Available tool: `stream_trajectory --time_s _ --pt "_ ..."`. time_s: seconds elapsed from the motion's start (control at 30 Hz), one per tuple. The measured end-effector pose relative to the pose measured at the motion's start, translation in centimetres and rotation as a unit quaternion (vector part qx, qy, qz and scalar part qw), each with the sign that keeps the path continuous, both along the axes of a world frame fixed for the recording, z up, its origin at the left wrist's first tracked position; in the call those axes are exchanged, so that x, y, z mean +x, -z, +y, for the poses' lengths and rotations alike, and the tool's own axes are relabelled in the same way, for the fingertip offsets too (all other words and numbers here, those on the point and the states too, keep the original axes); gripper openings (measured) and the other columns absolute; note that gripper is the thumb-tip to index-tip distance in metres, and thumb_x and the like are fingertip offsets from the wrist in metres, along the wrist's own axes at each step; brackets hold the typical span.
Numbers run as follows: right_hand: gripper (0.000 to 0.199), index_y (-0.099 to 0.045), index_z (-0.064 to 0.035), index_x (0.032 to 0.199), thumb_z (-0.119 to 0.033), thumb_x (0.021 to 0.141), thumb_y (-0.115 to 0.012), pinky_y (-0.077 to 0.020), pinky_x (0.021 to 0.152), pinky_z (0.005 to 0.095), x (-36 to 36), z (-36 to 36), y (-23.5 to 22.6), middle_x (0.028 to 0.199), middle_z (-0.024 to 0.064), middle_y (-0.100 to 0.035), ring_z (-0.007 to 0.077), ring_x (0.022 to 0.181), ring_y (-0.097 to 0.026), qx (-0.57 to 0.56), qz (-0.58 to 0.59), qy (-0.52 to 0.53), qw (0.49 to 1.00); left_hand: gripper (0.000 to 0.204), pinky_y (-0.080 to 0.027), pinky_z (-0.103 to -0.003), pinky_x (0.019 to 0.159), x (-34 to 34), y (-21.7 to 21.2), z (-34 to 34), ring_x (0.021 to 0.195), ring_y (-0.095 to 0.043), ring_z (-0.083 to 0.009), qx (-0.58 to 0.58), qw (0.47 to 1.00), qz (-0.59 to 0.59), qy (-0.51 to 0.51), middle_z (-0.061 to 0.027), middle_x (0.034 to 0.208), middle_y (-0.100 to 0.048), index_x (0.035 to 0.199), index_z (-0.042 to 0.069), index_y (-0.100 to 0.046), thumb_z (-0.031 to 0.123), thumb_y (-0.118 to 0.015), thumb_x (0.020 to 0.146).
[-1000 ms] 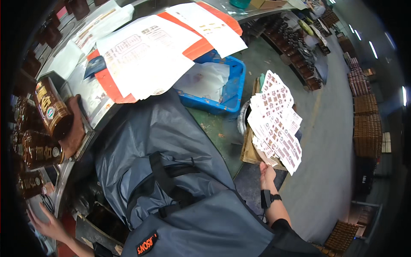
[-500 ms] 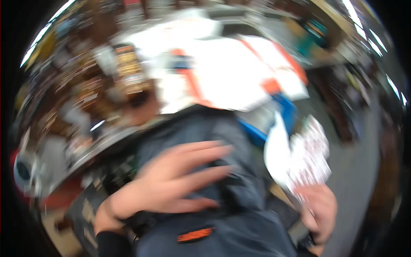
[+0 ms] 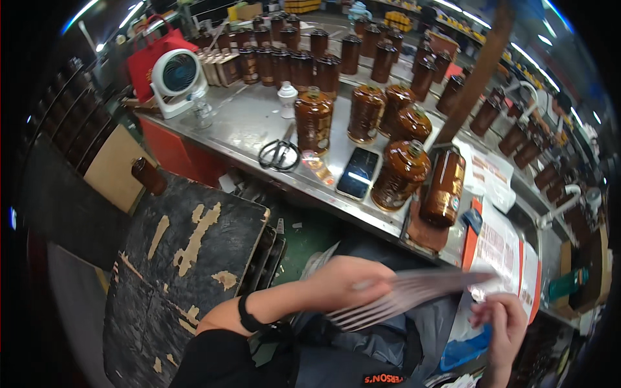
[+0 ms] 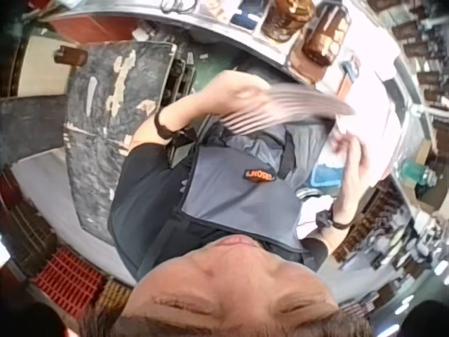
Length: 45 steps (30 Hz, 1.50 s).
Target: Apply adhesive labels to glass bottles and use scissors to trim label strips.
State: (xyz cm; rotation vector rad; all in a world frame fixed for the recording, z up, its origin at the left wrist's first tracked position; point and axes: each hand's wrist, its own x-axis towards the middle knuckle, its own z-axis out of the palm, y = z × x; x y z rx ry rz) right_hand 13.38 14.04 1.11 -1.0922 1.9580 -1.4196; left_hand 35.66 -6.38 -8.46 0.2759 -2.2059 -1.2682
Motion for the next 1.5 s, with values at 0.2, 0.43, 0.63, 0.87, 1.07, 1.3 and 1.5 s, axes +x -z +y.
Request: stream_trajectory --time_s 0.2,0.43,0.63,0.87,1.07,1.3,1.5 --pt "0.021 -0.061 0.0005 0.108 -0.009 0.089 -0.059 -0.0521 0.068 0.0296 3.7 -17.9 2.8 0.081 0.0124 -0.067 0.0198 0.073 -0.067 0.031 0.162 -0.260 0.952 0.027 -0.049 -0.025 0.081 11.0 1.9 -4.0 0.093 -0.061 -0.0094 0.219 0.897 0.165 -0.346 -0.0053 0.103 -0.066 0.118 -0.002 -0.057 0.008 -0.058 0.094" --pt "0.025 -0.060 -0.0003 0.109 -0.011 0.086 -0.057 -0.0477 0.084 0.0468 14.2 -36.7 12.3 0.100 0.0241 -0.061 0.0395 0.094 -0.060 -0.046 0.368 -0.374 0.850 0.033 -0.045 -0.026 0.087 17.1 3.8 -4.4 0.100 -0.059 -0.0104 0.176 0.827 0.218 -0.487 -0.0070 0.111 -0.062 0.126 -0.004 -0.051 0.011 -0.054 0.096" --pt "0.024 -0.065 -0.0007 0.099 -0.020 0.089 -0.056 -0.0450 0.084 0.0466 18.2 -44.3 17.4 0.100 0.0235 -0.061 0.0406 0.090 -0.057 -0.012 0.468 -0.291 0.834 0.031 -0.046 -0.026 0.085 19.8 5.0 -4.3 0.096 -0.059 -0.0105 0.198 0.792 0.184 -0.547 -0.0070 0.107 -0.063 0.123 -0.002 -0.053 0.015 -0.051 0.098" --pt "0.017 -0.065 -0.0022 0.093 -0.016 0.083 -0.062 -0.0461 0.083 0.0461 18.7 -47.2 17.8 0.098 0.0234 -0.058 0.0414 0.090 -0.056 0.063 0.411 -0.255 0.873 0.031 -0.046 -0.026 0.081 20.4 5.2 -5.3 0.090 -0.060 -0.0103 0.190 0.790 0.157 -0.561 -0.0067 0.102 -0.064 0.121 -0.003 -0.053 0.019 -0.044 0.101" --pt "0.036 -0.059 -0.0012 0.105 -0.006 0.070 -0.066 -0.0475 0.084 0.0405 18.5 -44.2 14.8 0.102 0.0226 -0.054 0.0365 0.095 -0.056 0.080 0.332 -0.231 0.911 0.030 -0.047 -0.025 0.082 18.9 4.5 -6.4 0.092 -0.059 -0.0093 0.173 0.788 0.226 -0.546 -0.0072 0.105 -0.063 0.123 -0.003 -0.050 0.016 -0.043 0.101" --pt "0.047 -0.057 -0.0010 0.116 -0.008 0.072 -0.071 -0.0495 0.075 0.0341 11.8 -29.6 2.7 0.100 0.0123 -0.053 0.0258 0.087 -0.057 -0.077 0.252 -0.301 0.917 0.026 -0.046 -0.023 0.084 16.8 1.2 -6.6 0.097 -0.059 -0.0085 0.173 0.794 0.326 -0.484 -0.0093 0.107 -0.062 0.122 -0.004 -0.043 0.010 -0.042 0.101" --pt "0.040 -0.063 -0.0006 0.116 -0.011 0.078 -0.070 -0.0388 0.059 0.0185 0.6 -9.9 -2.7 0.084 0.0040 -0.058 0.0046 0.067 -0.050 0.239 -0.126 -0.179 0.946 0.023 -0.046 -0.023 0.082 7.9 -3.3 -7.4 0.093 -0.058 -0.0072 0.146 0.858 0.347 -0.350 -0.0080 0.105 -0.062 0.121 -0.002 -0.044 0.008 -0.043 0.100"
